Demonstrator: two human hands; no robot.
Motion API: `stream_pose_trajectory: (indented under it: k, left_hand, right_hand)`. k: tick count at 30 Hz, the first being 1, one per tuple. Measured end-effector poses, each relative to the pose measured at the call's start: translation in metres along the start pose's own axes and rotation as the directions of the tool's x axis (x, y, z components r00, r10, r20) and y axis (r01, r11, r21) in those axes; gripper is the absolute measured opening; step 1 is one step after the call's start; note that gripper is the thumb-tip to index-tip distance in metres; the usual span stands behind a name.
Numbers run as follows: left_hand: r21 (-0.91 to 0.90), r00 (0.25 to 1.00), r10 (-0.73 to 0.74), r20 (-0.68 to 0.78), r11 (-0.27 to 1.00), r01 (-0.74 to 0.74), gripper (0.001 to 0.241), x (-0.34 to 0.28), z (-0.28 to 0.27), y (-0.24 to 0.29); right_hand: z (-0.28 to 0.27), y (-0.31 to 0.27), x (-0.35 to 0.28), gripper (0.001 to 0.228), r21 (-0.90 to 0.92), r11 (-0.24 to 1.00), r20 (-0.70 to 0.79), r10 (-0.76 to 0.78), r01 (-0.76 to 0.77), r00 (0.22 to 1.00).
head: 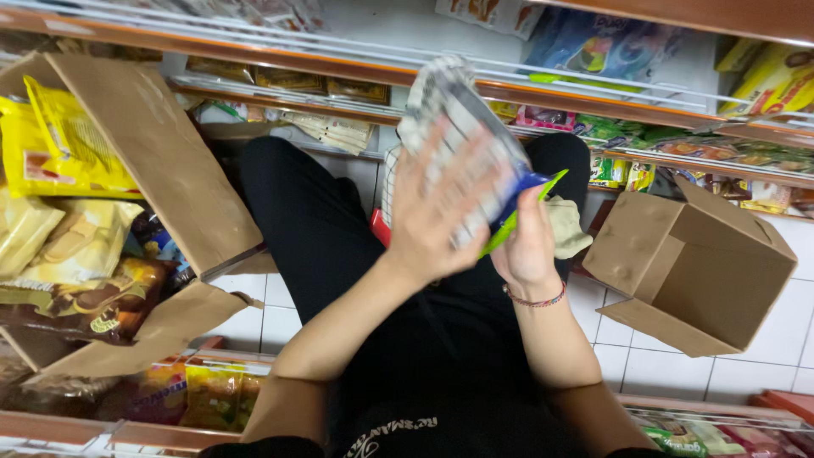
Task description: The person sorts snack packages and a spray bottle into a cardboard box, wipes a shelf with a cloth and spray, and then moves items on the shelves.
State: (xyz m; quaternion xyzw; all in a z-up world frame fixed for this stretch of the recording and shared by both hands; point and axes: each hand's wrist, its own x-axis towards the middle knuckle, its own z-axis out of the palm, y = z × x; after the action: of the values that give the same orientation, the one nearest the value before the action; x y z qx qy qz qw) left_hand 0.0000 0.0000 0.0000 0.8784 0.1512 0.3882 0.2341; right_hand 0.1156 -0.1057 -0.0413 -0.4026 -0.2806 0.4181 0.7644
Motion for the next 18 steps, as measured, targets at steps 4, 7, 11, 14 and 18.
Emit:
stream_pose_trajectory:
  k: [4, 7, 11, 14, 18]
  left_hand:
    - [0.202, 0.906, 0.415, -0.084, 0.897, -0.392, 0.038, -0.041, 0.018, -0.006]
    - [-0.034, 0.950, 0.214, -0.227, 0.973, -0.227, 0.038, -0.056, 0.027, -0.024]
    - [-0.764, 0.712, -0.700, -0.055, 0.489, 0.421, 0.062, -0.055, 0.028, -0.009]
    - [-0.966, 0.756, -0.602, 0.256, -0.149, 0.209, 0.085, -0.038, 0.016, 0.012]
    - [-0.928, 0.741, -0.642, 0.198, 0.120, 0.352, 0.087, -0.026, 0.023, 0.023]
  right_hand:
    - [0.003, -0.032, 0.007, 0.065, 0.299, 0.954, -0.096, 0.021, 0.009, 0.995]
    - [0.002, -0.043, 0.011, 0.059, 0.417, 0.904, -0.137, -0.035, 0.090, 0.990]
    - [-0.006, -0.041, 0.009, 0.059, 0.465, 0.879, -0.210, -0.007, 0.106, 0.978]
    - [-0.011, -0.028, 0.004, 0.070, 0.674, 0.738, -0.197, 0.120, 0.046, 0.973]
    - [-0.016, -0.009, -0.007, 0.066, 0.267, 0.949, -0.243, -0.105, 0.170, 0.964]
